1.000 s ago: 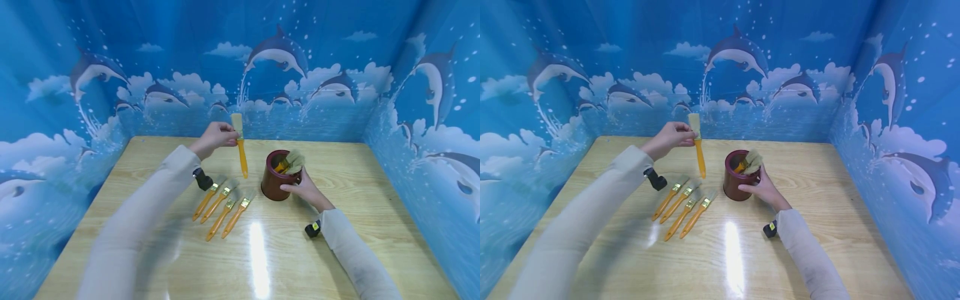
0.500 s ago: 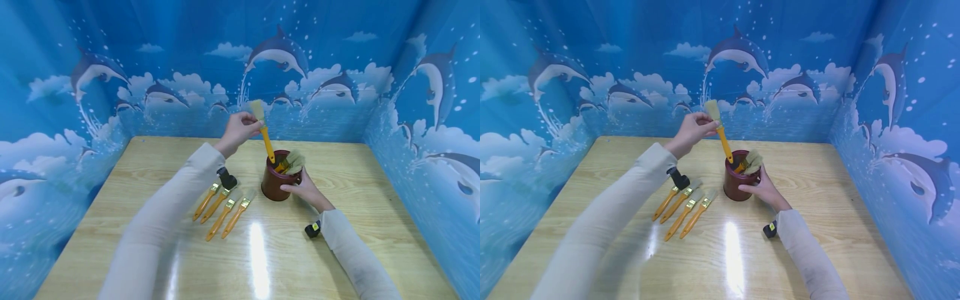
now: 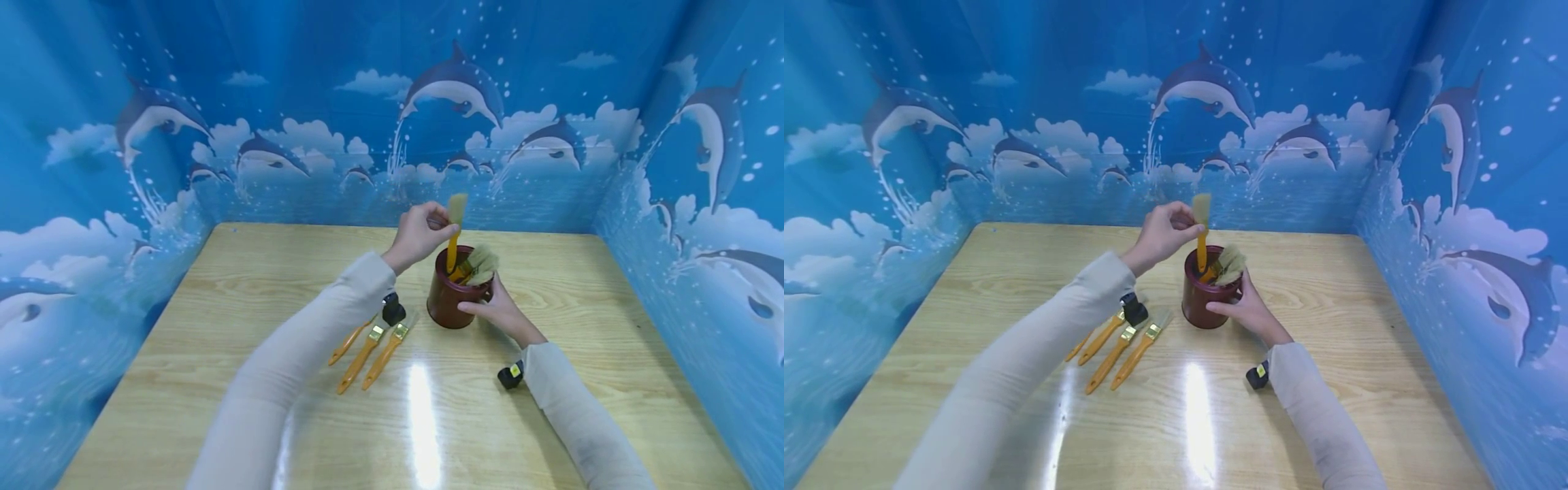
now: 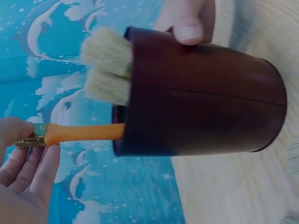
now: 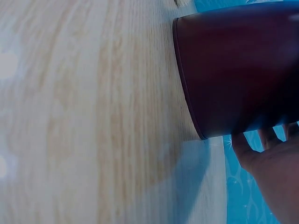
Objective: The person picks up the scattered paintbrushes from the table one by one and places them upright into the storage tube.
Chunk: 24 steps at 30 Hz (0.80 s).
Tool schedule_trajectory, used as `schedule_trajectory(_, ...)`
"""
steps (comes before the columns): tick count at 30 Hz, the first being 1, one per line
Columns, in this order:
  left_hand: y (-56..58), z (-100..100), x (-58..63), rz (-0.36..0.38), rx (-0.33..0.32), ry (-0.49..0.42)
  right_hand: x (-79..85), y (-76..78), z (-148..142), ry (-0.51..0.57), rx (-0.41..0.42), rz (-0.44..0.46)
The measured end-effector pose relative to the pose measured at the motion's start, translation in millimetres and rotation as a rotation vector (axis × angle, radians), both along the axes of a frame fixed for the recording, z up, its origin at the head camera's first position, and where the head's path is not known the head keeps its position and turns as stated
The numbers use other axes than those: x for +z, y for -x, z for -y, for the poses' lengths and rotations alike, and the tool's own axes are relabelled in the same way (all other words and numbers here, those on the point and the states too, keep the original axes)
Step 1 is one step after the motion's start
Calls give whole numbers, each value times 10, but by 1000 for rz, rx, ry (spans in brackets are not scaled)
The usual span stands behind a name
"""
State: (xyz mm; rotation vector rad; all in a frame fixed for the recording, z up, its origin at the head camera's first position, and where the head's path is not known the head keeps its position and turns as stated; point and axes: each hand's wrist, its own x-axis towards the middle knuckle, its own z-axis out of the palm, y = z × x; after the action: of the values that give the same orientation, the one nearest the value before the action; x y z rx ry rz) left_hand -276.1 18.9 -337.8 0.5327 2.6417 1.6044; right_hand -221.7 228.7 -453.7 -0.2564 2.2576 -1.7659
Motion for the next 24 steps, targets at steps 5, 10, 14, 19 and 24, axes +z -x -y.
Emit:
schedule_trajectory(5,-16,-27,-95,3,-6,1,-147,59,-33,-1,-13,-9)
schedule_trajectory(10,-21,-34,-167,3,-1,11,-167,59,-33,-10,-20,-34)
schedule_trajectory(14,-25,-37,-204,11,-12,17,-165,57,-25,-2,-20,-53)
schedule_trajectory(19,-34,-38,-220,23,-24,27,-172,62,-27,-1,-18,-65)
schedule_trajectory(24,-32,-24,-239,36,-35,55,-177,67,-34,-7,-18,-54)
